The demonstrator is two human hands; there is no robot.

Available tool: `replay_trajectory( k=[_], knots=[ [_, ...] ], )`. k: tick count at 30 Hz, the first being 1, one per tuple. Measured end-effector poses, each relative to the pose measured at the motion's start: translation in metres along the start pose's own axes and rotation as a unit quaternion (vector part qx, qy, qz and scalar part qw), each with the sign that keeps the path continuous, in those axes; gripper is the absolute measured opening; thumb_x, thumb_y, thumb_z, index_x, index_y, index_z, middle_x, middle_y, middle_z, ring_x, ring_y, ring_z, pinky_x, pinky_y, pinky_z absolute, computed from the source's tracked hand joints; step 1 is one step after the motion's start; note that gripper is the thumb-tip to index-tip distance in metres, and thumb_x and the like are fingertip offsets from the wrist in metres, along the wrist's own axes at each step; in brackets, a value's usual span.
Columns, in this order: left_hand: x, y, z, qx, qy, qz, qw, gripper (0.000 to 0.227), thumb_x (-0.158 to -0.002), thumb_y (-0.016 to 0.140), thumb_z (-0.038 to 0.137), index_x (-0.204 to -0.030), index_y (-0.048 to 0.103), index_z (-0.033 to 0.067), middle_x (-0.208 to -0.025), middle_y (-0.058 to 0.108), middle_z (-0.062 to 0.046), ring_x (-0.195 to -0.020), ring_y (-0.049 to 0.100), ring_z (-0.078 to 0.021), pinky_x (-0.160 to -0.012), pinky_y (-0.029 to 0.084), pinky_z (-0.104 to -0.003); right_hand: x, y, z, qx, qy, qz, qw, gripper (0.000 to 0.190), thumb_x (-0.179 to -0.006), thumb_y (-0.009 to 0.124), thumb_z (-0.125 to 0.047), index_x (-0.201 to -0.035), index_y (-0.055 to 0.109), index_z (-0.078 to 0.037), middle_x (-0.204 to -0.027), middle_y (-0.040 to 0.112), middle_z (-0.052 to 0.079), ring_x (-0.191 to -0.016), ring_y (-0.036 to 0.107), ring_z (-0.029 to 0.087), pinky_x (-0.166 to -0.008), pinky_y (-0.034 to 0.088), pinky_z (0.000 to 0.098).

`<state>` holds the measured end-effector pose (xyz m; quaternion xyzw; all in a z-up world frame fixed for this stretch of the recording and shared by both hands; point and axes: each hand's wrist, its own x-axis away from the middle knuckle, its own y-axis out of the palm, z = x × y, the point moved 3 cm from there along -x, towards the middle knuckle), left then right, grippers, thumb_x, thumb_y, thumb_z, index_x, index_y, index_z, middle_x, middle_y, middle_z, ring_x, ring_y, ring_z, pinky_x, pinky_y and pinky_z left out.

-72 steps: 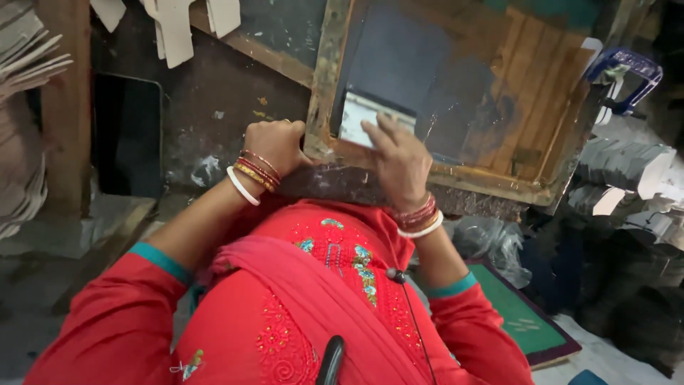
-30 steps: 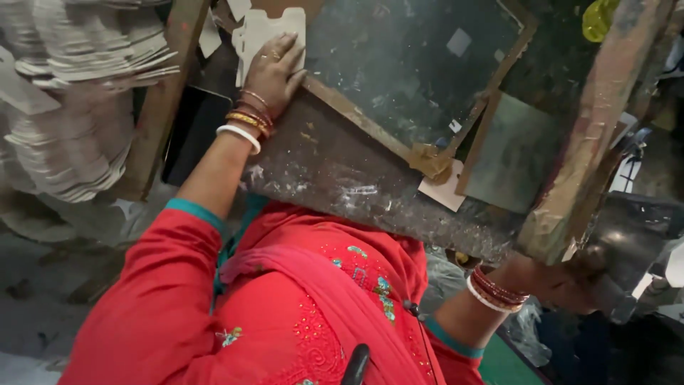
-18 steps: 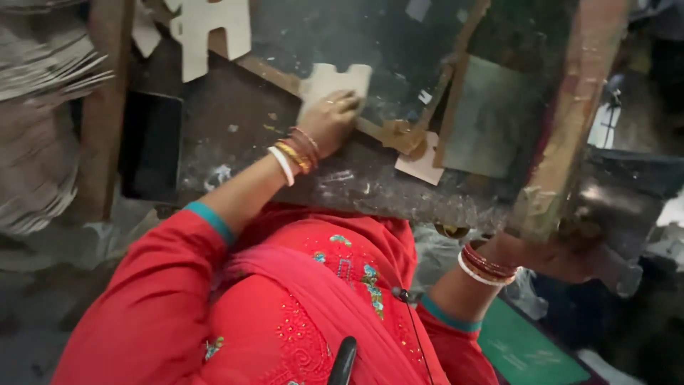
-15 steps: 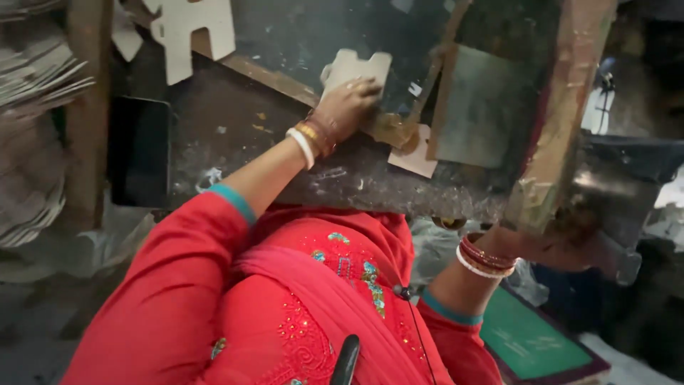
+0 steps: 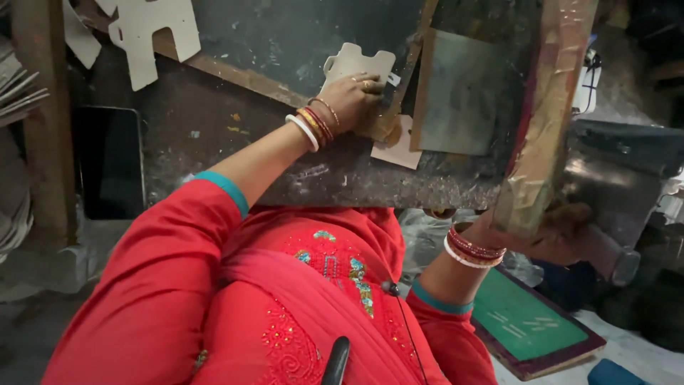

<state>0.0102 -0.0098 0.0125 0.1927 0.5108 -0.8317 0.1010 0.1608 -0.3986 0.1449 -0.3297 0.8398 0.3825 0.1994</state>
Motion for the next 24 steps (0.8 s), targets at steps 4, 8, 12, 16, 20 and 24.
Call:
replay_trajectory(
  k=[4, 8, 12, 16, 20, 24],
  knots=[
    [0.002, 0.002, 0.0, 0.033, -0.018, -0.008, 0.999, 0.032, -0.089, 0.063, 0.014, -0.118, 0.076, 0.0136, -0.133, 0.068, -0.006, -0.133, 0.055, -0.0251, -0.113, 0.041, -0.038, 0.001, 0.006, 0.0, 0.092, -0.047, 0.001, 0.995, 0.046, -0.108, 0.049, -0.038, -0.144, 0.052, -0.011, -0.14, 0.061, 0.008, -0.134, 0.06, 0.021, -0.126, 0.043, 0.0527],
    [0.005, 0.006, -0.004, 0.015, 0.008, -0.001, 1.0, 0.035, -0.087, 0.064, 0.013, -0.119, 0.077, 0.0139, -0.132, 0.069, -0.006, -0.131, 0.057, -0.0247, -0.112, 0.043, -0.037, -0.016, 0.051, 0.02, 0.343, -0.183, 0.088, 0.917, 0.043, -0.108, 0.056, -0.029, -0.144, 0.053, -0.006, -0.135, 0.066, 0.014, -0.119, 0.069, 0.025, -0.108, 0.053, 0.0543],
    [0.009, -0.008, 0.015, 0.051, -0.023, -0.03, 0.998, 0.03, -0.092, 0.064, 0.01, -0.119, 0.076, 0.013, -0.133, 0.069, -0.006, -0.126, 0.059, -0.0246, -0.11, 0.045, -0.037, -0.024, 0.12, 0.025, 0.536, -0.276, 0.153, 0.783, 0.033, -0.107, 0.063, -0.017, -0.134, 0.062, 0.002, -0.119, 0.076, 0.02, -0.098, 0.078, 0.03, -0.083, 0.066, 0.0511],
    [0.042, -0.064, 0.068, 0.122, -0.013, -0.005, 0.992, 0.028, -0.086, 0.064, 0.009, -0.111, 0.077, 0.0106, -0.117, 0.073, -0.007, -0.112, 0.067, -0.0244, -0.102, 0.051, -0.036, -0.015, 0.154, 0.053, 0.49, -0.167, 0.15, 0.843, 0.022, -0.102, 0.069, -0.006, -0.12, 0.071, 0.006, -0.11, 0.078, 0.018, -0.092, 0.077, 0.026, -0.08, 0.065, 0.0444],
    [0.103, -0.098, 0.077, 0.475, -0.224, 0.116, 0.843, 0.036, -0.103, 0.06, 0.037, -0.107, 0.076, 0.0039, -0.095, 0.07, -0.015, -0.087, 0.066, -0.0277, -0.082, 0.052, -0.035, 0.011, 0.203, 0.095, 0.509, -0.037, -0.029, 0.86, 0.019, -0.101, 0.069, -0.006, -0.12, 0.073, -0.005, -0.124, 0.074, 0.013, -0.114, 0.074, 0.027, -0.102, 0.059, 0.0426],
    [0.142, -0.125, 0.054, 0.354, -0.372, 0.103, 0.852, 0.058, -0.095, 0.064, 0.058, -0.101, 0.071, 0.0007, -0.085, 0.068, -0.02, -0.08, 0.066, -0.0345, -0.074, 0.052, -0.041, -0.002, 0.199, 0.111, 0.642, 0.018, -0.194, 0.742, 0.025, -0.094, 0.07, -0.005, -0.118, 0.075, -0.009, -0.12, 0.075, 0.013, -0.1, 0.073, 0.028, -0.091, 0.058, 0.0394]
  ],
)
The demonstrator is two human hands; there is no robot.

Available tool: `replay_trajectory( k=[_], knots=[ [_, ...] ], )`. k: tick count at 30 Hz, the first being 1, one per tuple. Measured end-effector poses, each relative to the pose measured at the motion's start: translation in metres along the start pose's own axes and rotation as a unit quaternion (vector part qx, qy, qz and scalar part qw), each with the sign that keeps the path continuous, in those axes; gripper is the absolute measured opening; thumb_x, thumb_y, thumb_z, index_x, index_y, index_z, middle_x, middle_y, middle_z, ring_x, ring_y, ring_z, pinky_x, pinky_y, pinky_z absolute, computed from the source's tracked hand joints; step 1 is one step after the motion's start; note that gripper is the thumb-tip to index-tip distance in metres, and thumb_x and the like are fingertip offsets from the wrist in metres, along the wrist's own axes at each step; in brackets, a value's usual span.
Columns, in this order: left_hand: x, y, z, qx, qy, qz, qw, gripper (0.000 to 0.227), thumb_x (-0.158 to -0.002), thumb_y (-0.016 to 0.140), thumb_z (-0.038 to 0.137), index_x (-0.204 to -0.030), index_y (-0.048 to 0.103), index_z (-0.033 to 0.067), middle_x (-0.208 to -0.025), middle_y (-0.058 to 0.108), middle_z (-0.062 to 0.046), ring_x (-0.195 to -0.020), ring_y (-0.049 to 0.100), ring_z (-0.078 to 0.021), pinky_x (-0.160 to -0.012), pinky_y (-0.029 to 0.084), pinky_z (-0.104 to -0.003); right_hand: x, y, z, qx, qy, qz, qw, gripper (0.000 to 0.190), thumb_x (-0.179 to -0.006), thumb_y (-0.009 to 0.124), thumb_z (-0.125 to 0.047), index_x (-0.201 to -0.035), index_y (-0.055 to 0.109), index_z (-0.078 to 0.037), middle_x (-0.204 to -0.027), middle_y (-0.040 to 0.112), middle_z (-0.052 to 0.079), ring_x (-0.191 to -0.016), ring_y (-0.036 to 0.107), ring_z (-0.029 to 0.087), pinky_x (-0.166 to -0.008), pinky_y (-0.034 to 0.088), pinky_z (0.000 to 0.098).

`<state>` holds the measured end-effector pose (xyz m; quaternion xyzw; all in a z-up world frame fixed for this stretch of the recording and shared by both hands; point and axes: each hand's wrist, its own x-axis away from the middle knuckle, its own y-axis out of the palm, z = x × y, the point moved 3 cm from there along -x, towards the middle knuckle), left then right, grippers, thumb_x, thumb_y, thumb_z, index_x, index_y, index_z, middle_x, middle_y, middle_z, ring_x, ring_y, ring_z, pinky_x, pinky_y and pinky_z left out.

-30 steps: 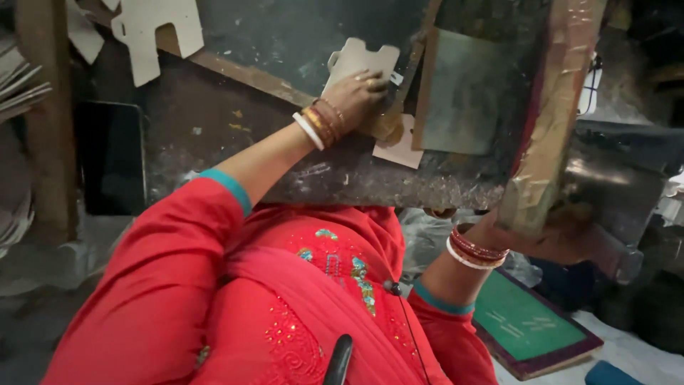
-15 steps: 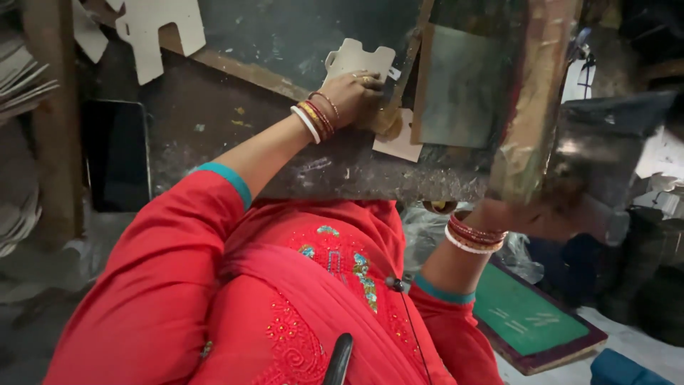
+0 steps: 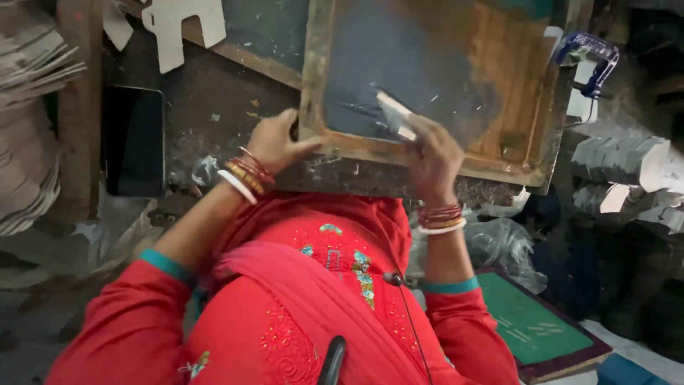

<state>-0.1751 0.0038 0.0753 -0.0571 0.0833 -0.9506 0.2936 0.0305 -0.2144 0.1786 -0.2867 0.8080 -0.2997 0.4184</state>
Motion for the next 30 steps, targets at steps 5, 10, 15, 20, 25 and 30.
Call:
replay_trajectory(
  k=[5, 10, 15, 20, 25, 30],
  knots=[
    [0.0, 0.001, -0.015, -0.443, -0.075, -0.084, 0.889, 0.077, -0.069, 0.076, 0.077, -0.093, 0.068, 0.0039, -0.08, 0.073, -0.018, -0.077, 0.072, -0.0379, -0.066, 0.057, -0.047, -0.001, 0.0, 0.053, 0.079, 0.098, -0.096, 0.987, 0.024, -0.095, 0.074, -0.01, -0.119, 0.075, -0.013, -0.11, 0.074, 0.01, -0.096, 0.073, 0.029, -0.08, 0.057, 0.0382],
    [-0.01, -0.003, -0.006, -0.489, -0.069, -0.094, 0.864, 0.076, -0.063, 0.077, 0.08, -0.088, 0.073, 0.0077, -0.082, 0.074, -0.017, -0.079, 0.074, -0.0348, -0.067, 0.059, -0.044, -0.005, 0.03, -0.002, 0.117, 0.035, -0.134, 0.983, 0.026, -0.088, 0.069, -0.009, -0.113, 0.074, -0.013, -0.104, 0.074, 0.01, -0.091, 0.071, 0.033, -0.077, 0.056, 0.0415],
    [-0.01, -0.007, -0.001, -0.486, -0.07, -0.088, 0.866, 0.074, -0.061, 0.077, 0.08, -0.086, 0.074, 0.0095, -0.081, 0.074, -0.016, -0.078, 0.074, -0.0347, -0.066, 0.059, -0.045, -0.057, 0.052, -0.018, 0.044, 0.018, -0.214, 0.976, 0.027, -0.087, 0.066, -0.009, -0.112, 0.073, -0.013, -0.1, 0.072, 0.013, -0.09, 0.07, 0.036, -0.075, 0.055, 0.0437],
    [-0.008, -0.009, -0.004, -0.461, -0.047, -0.067, 0.884, 0.073, -0.058, 0.079, 0.079, -0.084, 0.073, 0.0106, -0.081, 0.074, -0.014, -0.079, 0.074, -0.0358, -0.067, 0.058, -0.047, -0.135, 0.085, 0.01, 0.087, -0.06, -0.228, 0.968, 0.028, -0.089, 0.069, -0.014, -0.117, 0.073, -0.014, -0.099, 0.072, 0.013, -0.088, 0.069, 0.038, -0.072, 0.053, 0.0475],
    [-0.01, -0.011, -0.004, -0.454, -0.068, -0.066, 0.886, 0.071, -0.056, 0.079, 0.077, -0.084, 0.072, 0.012, -0.081, 0.074, -0.012, -0.078, 0.073, -0.0349, -0.066, 0.058, -0.047, -0.131, 0.121, 0.036, 0.05, -0.082, -0.203, 0.974, 0.03, -0.094, 0.07, -0.012, -0.123, 0.073, -0.019, -0.114, 0.073, 0.008, -0.101, 0.07, 0.032, -0.081, 0.056, 0.0428],
    [-0.015, -0.012, -0.002, -0.453, -0.081, -0.096, 0.883, 0.07, -0.057, 0.08, 0.078, -0.083, 0.073, 0.0126, -0.08, 0.074, -0.012, -0.077, 0.074, -0.0329, -0.066, 0.058, -0.046, -0.077, 0.115, 0.011, 0.07, -0.042, -0.172, 0.982, 0.047, -0.084, 0.071, -0.002, -0.126, 0.074, -0.023, -0.129, 0.073, 0.004, -0.109, 0.071, 0.027, -0.09, 0.057, 0.039]
  ],
)
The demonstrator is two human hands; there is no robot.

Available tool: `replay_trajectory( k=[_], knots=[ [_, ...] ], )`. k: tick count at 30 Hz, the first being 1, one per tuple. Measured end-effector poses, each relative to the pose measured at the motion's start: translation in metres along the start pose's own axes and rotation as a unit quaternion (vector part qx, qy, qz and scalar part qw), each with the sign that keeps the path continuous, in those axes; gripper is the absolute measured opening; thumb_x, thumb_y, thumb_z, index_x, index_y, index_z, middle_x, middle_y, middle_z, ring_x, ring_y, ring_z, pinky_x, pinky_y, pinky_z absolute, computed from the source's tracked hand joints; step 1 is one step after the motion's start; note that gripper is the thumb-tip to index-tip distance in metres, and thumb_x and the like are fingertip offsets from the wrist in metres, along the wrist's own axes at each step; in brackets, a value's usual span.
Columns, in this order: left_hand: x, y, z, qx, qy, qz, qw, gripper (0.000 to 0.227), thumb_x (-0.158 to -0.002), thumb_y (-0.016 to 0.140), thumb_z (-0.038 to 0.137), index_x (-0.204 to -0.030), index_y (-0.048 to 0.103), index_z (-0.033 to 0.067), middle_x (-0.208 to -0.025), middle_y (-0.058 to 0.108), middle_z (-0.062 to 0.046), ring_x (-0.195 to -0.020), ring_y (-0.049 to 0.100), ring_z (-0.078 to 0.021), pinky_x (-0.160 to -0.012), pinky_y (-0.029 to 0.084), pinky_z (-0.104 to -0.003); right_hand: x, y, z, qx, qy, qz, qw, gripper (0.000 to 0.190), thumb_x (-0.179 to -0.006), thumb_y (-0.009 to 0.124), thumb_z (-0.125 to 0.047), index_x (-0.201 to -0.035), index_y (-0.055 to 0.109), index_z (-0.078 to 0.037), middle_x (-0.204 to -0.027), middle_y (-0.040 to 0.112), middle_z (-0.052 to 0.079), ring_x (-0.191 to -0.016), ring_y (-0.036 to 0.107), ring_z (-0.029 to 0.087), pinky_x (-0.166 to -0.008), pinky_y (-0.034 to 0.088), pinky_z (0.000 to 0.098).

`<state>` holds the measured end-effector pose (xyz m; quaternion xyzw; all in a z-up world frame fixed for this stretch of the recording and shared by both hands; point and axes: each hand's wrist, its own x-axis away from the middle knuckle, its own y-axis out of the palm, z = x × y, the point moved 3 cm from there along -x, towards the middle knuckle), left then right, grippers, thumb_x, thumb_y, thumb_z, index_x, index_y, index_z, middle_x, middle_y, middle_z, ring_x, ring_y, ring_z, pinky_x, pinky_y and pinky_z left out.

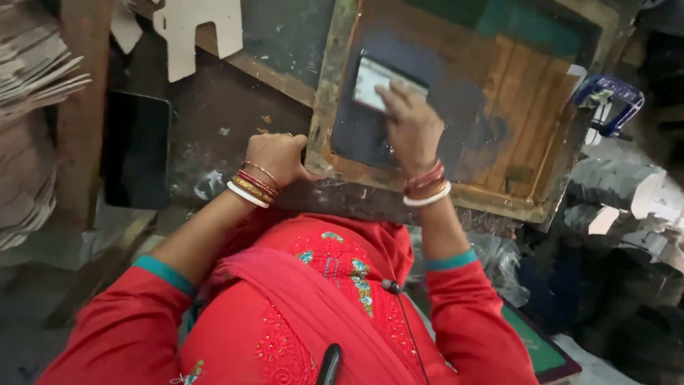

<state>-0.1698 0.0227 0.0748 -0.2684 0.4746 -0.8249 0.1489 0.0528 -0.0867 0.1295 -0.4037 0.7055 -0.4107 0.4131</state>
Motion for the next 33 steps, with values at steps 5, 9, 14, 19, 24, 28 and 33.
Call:
replay_trajectory(
  k=[5, 9, 14, 19, 24, 28, 33],
  knots=[
    [-0.002, -0.003, 0.0, -0.013, 0.014, -0.004, 1.0, 0.07, -0.057, 0.08, 0.078, -0.081, 0.074, 0.0132, -0.079, 0.074, -0.012, -0.074, 0.074, -0.0321, -0.064, 0.058, -0.045, 0.047, -0.009, -0.035, -0.007, 0.021, -0.017, 1.0, 0.048, -0.083, 0.073, -0.005, -0.128, 0.072, -0.022, -0.133, 0.07, 0.01, -0.12, 0.068, 0.03, -0.098, 0.056, 0.0393],
    [0.001, -0.002, 0.001, -0.011, 0.02, 0.011, 1.0, 0.069, -0.059, 0.079, 0.079, -0.081, 0.075, 0.0136, -0.077, 0.074, -0.013, -0.073, 0.074, -0.0323, -0.064, 0.058, -0.045, 0.075, -0.018, -0.057, -0.002, 0.013, -0.02, 1.0, 0.047, -0.086, 0.074, -0.004, -0.13, 0.071, -0.021, -0.135, 0.068, 0.011, -0.124, 0.067, 0.03, -0.103, 0.055, 0.0397],
    [0.006, 0.003, 0.0, -0.014, 0.015, 0.031, 0.999, 0.075, -0.056, 0.078, 0.083, -0.081, 0.074, 0.0127, -0.078, 0.074, -0.014, -0.074, 0.073, -0.0336, -0.064, 0.057, -0.046, 0.087, -0.035, -0.046, -0.053, 0.07, -0.066, 0.994, 0.039, -0.084, 0.078, -0.009, -0.121, 0.075, -0.019, -0.125, 0.074, 0.012, -0.108, 0.072, 0.031, -0.087, 0.056, 0.0393],
    [0.032, -0.016, 0.017, 0.169, -0.006, 0.057, 0.984, 0.066, -0.059, 0.087, 0.066, -0.089, 0.072, 0.0101, -0.079, 0.074, -0.014, -0.073, 0.073, -0.0333, -0.065, 0.056, -0.044, 0.109, -0.053, -0.023, -0.263, 0.154, 0.103, 0.947, 0.027, -0.099, 0.065, -0.003, -0.126, 0.07, -0.005, -0.121, 0.074, 0.013, -0.106, 0.073, 0.024, -0.093, 0.058, 0.036],
    [0.038, -0.091, 0.076, 0.375, 0.2, 0.089, 0.901, 0.046, -0.071, 0.091, 0.035, -0.102, 0.07, 0.0077, -0.084, 0.073, -0.012, -0.075, 0.073, -0.0279, -0.07, 0.057, -0.038, 0.124, -0.079, -0.023, -0.163, 0.053, 0.288, 0.942, 0.025, -0.103, 0.067, -0.004, -0.127, 0.067, 0.002, -0.127, 0.07, 0.019, -0.119, 0.069, 0.029, -0.105, 0.056, 0.0418],
    [-0.033, -0.079, 0.077, 0.313, 0.319, 0.197, 0.873, 0.031, -0.085, 0.077, 0.012, -0.115, 0.071, 0.0101, -0.103, 0.074, -0.008, -0.095, 0.071, -0.0271, -0.082, 0.057, -0.038, 0.153, -0.101, 0.046, -0.182, 0.17, 0.464, 0.85, 0.027, -0.101, 0.068, -0.008, -0.126, 0.069, 0.001, -0.115, 0.076, 0.02, -0.089, 0.074, 0.023, -0.08, 0.062, 0.0428],
    [-0.156, -0.005, 0.052, 0.038, 0.133, 0.273, 0.952, 0.024, -0.098, 0.072, 0.031, -0.106, 0.072, 0.0083, -0.107, 0.068, -0.013, -0.102, 0.063, -0.0351, -0.083, 0.05, -0.048, 0.183, -0.139, 0.083, -0.277, 0.008, 0.551, 0.787, 0.04, -0.112, 0.065, -0.005, -0.149, 0.05, 0.003, -0.144, 0.057, 0.029, -0.114, 0.065, 0.033, -0.104, 0.056, 0.058]
  ],
)
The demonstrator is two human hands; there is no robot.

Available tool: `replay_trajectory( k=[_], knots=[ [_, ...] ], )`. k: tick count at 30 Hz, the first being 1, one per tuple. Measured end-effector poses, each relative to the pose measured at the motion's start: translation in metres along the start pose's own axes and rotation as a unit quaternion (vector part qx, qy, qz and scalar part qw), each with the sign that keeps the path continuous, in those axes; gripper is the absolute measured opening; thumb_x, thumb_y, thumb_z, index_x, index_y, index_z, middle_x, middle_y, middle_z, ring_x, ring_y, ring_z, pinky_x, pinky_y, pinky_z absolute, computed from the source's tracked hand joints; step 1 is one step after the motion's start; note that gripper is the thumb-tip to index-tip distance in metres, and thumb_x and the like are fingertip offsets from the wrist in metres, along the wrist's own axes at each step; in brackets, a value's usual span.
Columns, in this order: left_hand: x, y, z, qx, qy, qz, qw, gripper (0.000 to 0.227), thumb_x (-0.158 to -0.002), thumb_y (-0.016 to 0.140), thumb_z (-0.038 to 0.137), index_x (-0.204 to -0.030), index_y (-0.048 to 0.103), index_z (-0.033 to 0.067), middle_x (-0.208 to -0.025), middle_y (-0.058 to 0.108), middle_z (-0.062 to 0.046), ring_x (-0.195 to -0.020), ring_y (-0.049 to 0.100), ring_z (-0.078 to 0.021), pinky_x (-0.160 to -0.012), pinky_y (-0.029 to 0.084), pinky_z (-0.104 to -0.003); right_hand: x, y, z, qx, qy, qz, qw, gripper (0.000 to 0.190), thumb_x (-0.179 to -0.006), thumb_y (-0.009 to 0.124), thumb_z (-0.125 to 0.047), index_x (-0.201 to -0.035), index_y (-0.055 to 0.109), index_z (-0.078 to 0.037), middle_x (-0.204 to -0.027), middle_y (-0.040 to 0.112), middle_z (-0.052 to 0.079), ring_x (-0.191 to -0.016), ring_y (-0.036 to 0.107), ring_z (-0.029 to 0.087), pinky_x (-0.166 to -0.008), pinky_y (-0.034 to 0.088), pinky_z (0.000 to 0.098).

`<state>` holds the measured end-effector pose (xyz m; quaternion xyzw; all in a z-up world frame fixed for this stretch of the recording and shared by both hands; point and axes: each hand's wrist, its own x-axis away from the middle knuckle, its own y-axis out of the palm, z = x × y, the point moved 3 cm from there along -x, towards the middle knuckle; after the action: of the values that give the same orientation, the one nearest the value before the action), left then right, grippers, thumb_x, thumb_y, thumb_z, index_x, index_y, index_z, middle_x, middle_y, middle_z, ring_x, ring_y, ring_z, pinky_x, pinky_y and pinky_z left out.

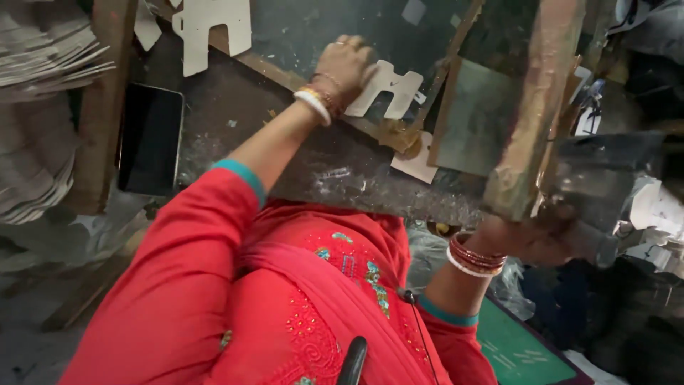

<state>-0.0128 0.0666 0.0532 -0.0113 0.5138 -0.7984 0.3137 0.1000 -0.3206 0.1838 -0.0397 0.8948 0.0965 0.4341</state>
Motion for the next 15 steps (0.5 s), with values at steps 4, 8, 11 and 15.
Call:
replay_trajectory(
  k=[4, 8, 11, 15],
  knots=[
    [-0.015, 0.033, -0.001, -0.034, 0.017, 0.035, 0.999, 0.029, -0.082, 0.072, 0.032, -0.099, 0.071, 0.0084, -0.109, 0.068, -0.012, -0.104, 0.062, -0.0341, -0.081, 0.049, -0.047, -0.003, -0.012, -0.004, 0.515, -0.249, -0.01, 0.82, 0.041, -0.111, 0.058, -0.025, -0.147, 0.051, -0.007, -0.139, 0.059, 0.024, -0.12, 0.069, 0.036, -0.104, 0.059, 0.052],
    [-0.031, 0.033, -0.046, 0.229, -0.069, 0.093, 0.966, 0.022, -0.086, 0.073, 0.025, -0.098, 0.071, 0.0065, -0.096, 0.072, -0.016, -0.088, 0.068, -0.0369, -0.078, 0.056, -0.048, -0.01, -0.042, 0.017, 0.236, -0.116, 0.038, 0.964, 0.069, -0.105, 0.057, -0.052, -0.148, 0.047, 0.001, -0.141, 0.064, 0.025, -0.12, 0.073, 0.035, -0.1, 0.065, 0.0526],
    [-0.009, -0.087, -0.091, 0.333, -0.144, 0.28, 0.889, 0.026, -0.097, 0.071, 0.027, -0.105, 0.069, 0.0025, -0.09, 0.074, -0.015, -0.081, 0.073, -0.0337, -0.076, 0.057, -0.046, -0.002, -0.09, 0.053, 0.164, -0.14, 0.028, 0.976, 0.083, -0.101, 0.062, -0.055, -0.159, 0.024, -0.008, -0.153, 0.05, 0.021, -0.133, 0.062, 0.036, -0.108, 0.057, 0.0528],
    [0.048, -0.12, -0.145, -0.005, -0.166, 0.255, 0.953, 0.033, -0.099, 0.079, 0.033, -0.107, 0.07, 0.002, -0.097, 0.071, -0.02, -0.086, 0.066, -0.0409, -0.073, 0.053, -0.052, 0.003, -0.122, 0.081, 0.142, -0.15, 0.07, 0.976, 0.082, -0.099, 0.055, -0.057, -0.158, 0.039, -0.002, -0.148, 0.058, 0.023, -0.124, 0.062, 0.032, -0.101, 0.051, 0.0487]
  ],
)
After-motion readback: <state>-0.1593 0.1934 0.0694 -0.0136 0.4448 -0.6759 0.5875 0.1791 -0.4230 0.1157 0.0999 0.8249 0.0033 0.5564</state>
